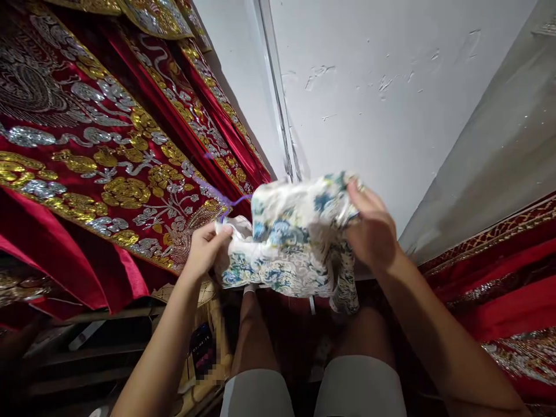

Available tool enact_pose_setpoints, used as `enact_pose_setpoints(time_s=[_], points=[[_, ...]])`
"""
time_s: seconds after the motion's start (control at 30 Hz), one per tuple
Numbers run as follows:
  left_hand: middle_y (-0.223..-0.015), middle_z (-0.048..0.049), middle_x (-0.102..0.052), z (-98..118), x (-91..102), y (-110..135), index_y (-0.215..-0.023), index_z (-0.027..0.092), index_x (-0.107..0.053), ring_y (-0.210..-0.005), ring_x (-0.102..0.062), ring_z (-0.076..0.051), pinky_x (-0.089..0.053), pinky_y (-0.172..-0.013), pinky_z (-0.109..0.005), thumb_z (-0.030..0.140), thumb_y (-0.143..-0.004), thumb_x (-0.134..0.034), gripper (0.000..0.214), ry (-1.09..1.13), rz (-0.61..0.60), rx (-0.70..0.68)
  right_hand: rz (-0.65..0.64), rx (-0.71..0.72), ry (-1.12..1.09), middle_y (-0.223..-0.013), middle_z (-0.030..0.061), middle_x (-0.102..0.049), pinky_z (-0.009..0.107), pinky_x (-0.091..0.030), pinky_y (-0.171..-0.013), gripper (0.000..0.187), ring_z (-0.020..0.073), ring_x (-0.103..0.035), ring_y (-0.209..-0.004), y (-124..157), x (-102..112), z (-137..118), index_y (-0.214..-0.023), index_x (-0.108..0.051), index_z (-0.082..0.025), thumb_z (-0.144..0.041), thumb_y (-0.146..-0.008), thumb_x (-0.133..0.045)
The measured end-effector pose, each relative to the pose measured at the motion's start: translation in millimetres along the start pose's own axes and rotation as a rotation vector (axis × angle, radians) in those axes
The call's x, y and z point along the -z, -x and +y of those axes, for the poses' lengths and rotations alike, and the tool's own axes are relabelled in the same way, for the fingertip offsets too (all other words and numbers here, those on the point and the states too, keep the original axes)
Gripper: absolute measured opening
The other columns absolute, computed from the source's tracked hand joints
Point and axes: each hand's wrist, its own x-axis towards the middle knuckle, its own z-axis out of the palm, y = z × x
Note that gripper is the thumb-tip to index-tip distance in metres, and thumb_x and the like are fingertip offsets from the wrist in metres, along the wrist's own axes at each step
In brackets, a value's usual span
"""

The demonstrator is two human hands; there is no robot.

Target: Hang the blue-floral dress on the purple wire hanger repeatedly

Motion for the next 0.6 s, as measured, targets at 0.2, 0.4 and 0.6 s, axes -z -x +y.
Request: enact_pose_setpoints(time_s=[0.2, 0.4, 0.6], points=[[-0.056, -0.0009, -0.054, -18, -21.6, 13, -0.056, 0.019, -0.061, -0.054, -0.043, -0.012, -0.036, -0.056, -0.027, 0.07, -0.087, -0.056, 0.06, 0.024, 0.172, -0.126, -1.271, -0.067, -0.04, -0.117, 0.0093, -0.076, 0.035, -0.057, -0.094, 0.048, 0.0283, -0.074, -0.106, 65, -20, -29, -0.122, -0.076, -0.026, -0.042, -0.078, -0.083], [-0.049, 0.0012, -0.038, 17, -65.6, 28, -0.056, 0.02, -0.058, -0.05, -0.038, -0.013, -0.036, -0.055, -0.026, 0.078, -0.09, -0.039, 0.07, 0.538, 0.146, -0.053, -0.779, 0.338, 0.47, -0.16, 0.0121, -0.043, 0.053, -0.033, -0.121, 0.086, 0.0353, -0.041, -0.146, 58, -43, 19, -0.16, -0.035, -0.026, -0.029, -0.085, -0.075], [-0.063, -0.002, -0.055, 43, -97.0, 42, -0.067, 0.017, -0.064, -0.056, -0.05, -0.012, -0.045, -0.06, -0.024, 0.058, -0.094, -0.052, 0.051, 1.001, -0.188, 0.335, -0.572, 0.566, 0.618, -0.156, 0.0263, -0.041, 0.056, -0.044, -0.109, 0.12, 0.0406, -0.051, -0.134, 76, -56, 70, -0.164, 0.003, -0.011, -0.036, -0.076, -0.075]])
